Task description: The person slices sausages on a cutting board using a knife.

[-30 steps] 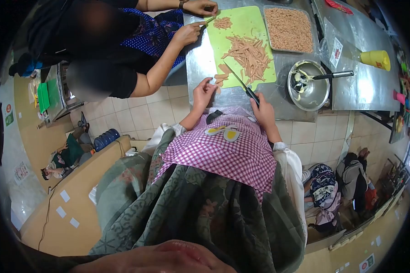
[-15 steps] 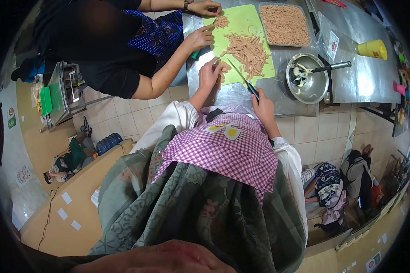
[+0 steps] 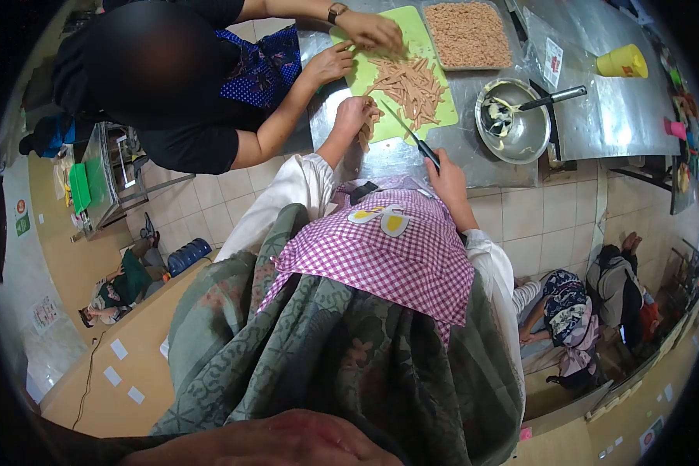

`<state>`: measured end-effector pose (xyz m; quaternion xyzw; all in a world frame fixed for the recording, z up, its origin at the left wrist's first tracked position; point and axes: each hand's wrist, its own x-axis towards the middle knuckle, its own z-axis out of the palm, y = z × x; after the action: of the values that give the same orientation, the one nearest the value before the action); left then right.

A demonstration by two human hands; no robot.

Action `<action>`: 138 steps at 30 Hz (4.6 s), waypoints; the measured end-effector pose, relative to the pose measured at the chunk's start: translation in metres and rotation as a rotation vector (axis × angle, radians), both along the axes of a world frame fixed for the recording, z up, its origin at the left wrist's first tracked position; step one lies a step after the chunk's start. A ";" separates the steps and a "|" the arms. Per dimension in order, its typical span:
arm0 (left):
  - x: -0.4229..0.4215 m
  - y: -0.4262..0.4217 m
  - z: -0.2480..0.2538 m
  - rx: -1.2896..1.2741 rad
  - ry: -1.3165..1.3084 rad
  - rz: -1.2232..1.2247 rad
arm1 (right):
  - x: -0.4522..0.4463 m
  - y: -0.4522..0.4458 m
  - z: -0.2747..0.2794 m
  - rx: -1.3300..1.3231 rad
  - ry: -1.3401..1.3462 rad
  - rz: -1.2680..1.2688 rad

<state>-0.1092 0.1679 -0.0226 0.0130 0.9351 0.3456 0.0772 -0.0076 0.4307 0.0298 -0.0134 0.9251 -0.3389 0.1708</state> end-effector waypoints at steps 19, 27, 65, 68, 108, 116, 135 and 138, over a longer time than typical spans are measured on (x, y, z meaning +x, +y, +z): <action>0.005 0.031 0.006 -0.104 0.026 0.334 | -0.002 0.004 0.001 0.045 -0.027 0.037; 0.003 0.020 -0.018 0.128 -0.030 0.442 | -0.003 0.004 0.002 0.045 -0.023 0.033; 0.104 -0.002 -0.039 0.613 -0.326 0.567 | 0.011 -0.015 0.018 -0.009 -0.096 0.154; 0.101 -0.001 -0.031 0.719 -0.352 0.654 | 0.016 -0.017 0.001 -0.037 -0.070 0.216; 0.060 0.019 -0.025 0.427 -0.087 0.556 | 0.015 -0.039 -0.002 0.021 -0.084 0.167; 0.060 0.018 -0.003 0.309 -0.093 0.496 | 0.014 -0.038 -0.008 0.134 -0.036 0.243; 0.063 0.018 -0.005 0.247 -0.009 0.427 | 0.030 -0.012 -0.022 0.161 -0.096 0.248; 0.063 0.018 -0.011 0.226 -0.017 0.422 | 0.025 -0.015 -0.016 0.147 -0.083 0.257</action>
<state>-0.0461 0.1863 -0.0338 -0.1772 0.8717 0.4567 0.0091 0.0174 0.4160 0.0136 -0.1053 0.9302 -0.2459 0.2514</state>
